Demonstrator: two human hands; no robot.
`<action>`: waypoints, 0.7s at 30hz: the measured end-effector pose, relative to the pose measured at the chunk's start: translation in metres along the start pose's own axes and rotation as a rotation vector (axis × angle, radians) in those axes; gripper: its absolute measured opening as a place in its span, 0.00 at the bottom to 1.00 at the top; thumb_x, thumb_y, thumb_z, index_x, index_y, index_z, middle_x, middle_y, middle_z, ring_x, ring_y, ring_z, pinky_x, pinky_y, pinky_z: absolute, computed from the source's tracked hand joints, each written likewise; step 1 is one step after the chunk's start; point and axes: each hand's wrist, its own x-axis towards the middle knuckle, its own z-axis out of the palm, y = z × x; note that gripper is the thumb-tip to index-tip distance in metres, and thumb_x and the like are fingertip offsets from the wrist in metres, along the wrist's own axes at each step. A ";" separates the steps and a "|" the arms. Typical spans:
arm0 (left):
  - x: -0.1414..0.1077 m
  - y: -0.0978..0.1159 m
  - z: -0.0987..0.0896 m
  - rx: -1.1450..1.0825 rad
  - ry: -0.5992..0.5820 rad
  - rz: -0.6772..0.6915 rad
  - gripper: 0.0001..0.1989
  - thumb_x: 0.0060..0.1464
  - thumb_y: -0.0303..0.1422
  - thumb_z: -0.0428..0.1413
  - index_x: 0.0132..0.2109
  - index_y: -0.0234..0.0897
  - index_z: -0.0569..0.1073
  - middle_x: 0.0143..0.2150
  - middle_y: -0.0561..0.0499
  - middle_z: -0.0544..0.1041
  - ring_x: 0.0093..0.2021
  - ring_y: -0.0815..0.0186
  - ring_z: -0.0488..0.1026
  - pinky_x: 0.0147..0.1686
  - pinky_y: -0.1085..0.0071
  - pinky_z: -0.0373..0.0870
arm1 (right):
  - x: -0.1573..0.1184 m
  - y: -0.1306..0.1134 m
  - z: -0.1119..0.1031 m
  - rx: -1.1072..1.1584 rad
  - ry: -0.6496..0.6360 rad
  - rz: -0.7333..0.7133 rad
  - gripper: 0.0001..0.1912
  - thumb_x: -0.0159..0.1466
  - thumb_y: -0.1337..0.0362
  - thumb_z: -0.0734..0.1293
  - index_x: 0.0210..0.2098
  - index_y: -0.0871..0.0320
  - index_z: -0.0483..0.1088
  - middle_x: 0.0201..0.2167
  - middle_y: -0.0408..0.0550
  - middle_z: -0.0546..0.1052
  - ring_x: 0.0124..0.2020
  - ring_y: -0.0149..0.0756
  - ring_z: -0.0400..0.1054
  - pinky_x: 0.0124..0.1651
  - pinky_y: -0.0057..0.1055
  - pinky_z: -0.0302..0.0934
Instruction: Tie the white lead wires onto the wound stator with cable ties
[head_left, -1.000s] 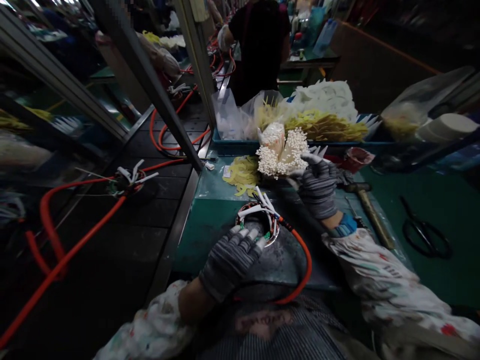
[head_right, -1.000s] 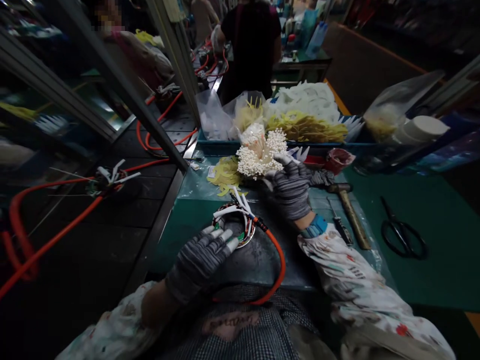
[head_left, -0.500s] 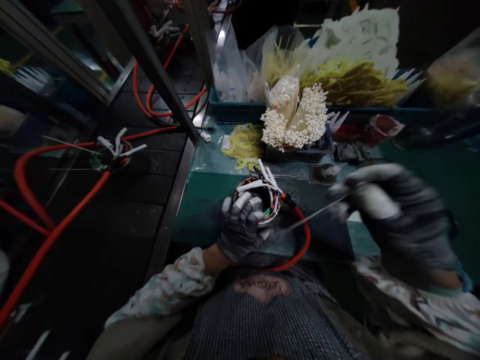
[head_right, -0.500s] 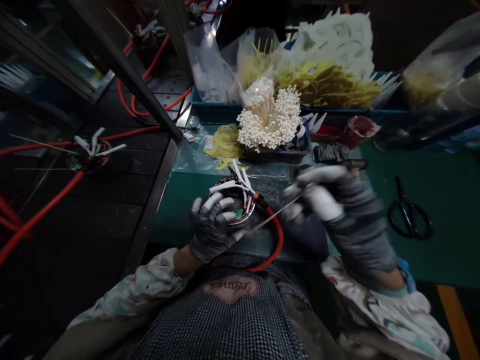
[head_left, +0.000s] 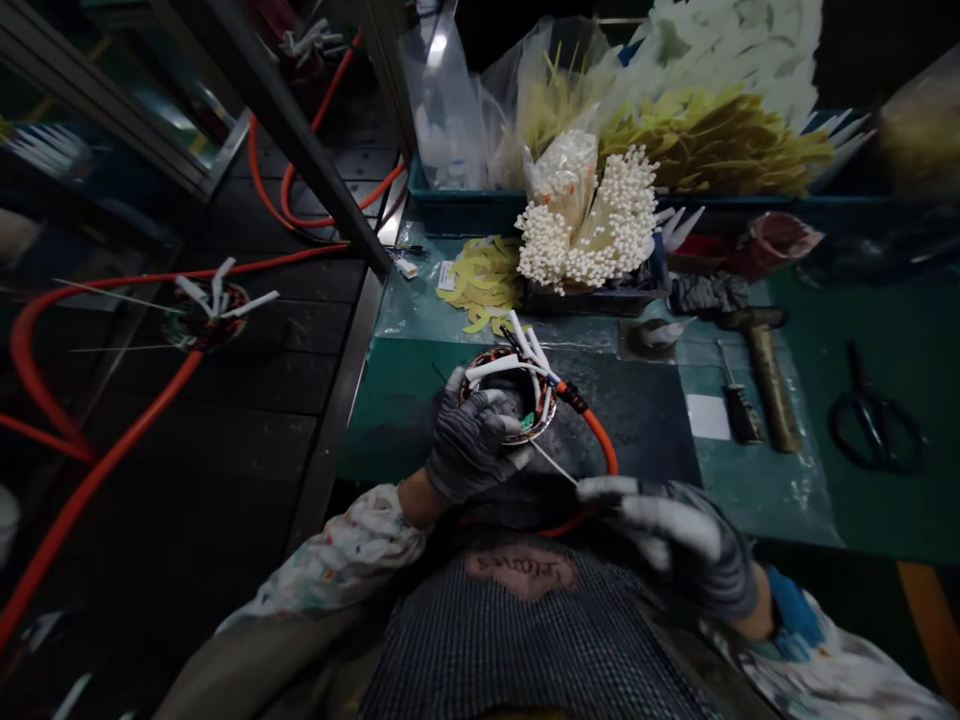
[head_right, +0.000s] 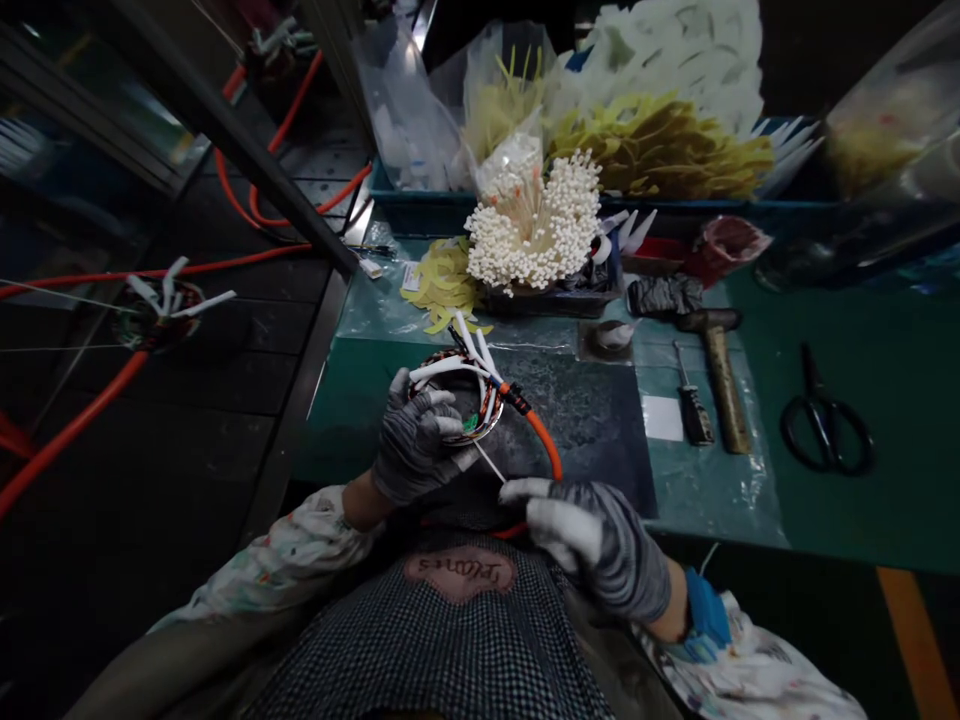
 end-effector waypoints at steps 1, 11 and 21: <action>0.001 -0.001 0.000 -0.002 0.007 0.015 0.13 0.57 0.43 0.65 0.44 0.45 0.73 0.45 0.51 0.81 0.50 0.56 0.80 0.74 0.36 0.54 | 0.003 0.004 0.001 -0.093 -0.029 -0.041 0.17 0.74 0.53 0.65 0.49 0.53 0.84 0.22 0.45 0.81 0.22 0.36 0.77 0.28 0.32 0.76; 0.013 0.004 -0.009 -0.153 -0.020 -0.019 0.04 0.60 0.37 0.63 0.38 0.44 0.77 0.51 0.53 0.85 0.57 0.56 0.81 0.77 0.36 0.46 | 0.090 0.020 0.014 -0.830 0.121 -0.233 0.16 0.74 0.57 0.65 0.53 0.53 0.81 0.40 0.54 0.86 0.36 0.44 0.79 0.39 0.36 0.72; 0.015 0.001 -0.007 -0.101 0.007 0.047 0.06 0.60 0.39 0.65 0.42 0.45 0.77 0.48 0.52 0.84 0.54 0.56 0.82 0.76 0.35 0.55 | 0.098 -0.003 0.002 -0.070 -0.047 -0.185 0.13 0.71 0.55 0.68 0.45 0.55 0.82 0.42 0.48 0.87 0.41 0.40 0.81 0.46 0.37 0.75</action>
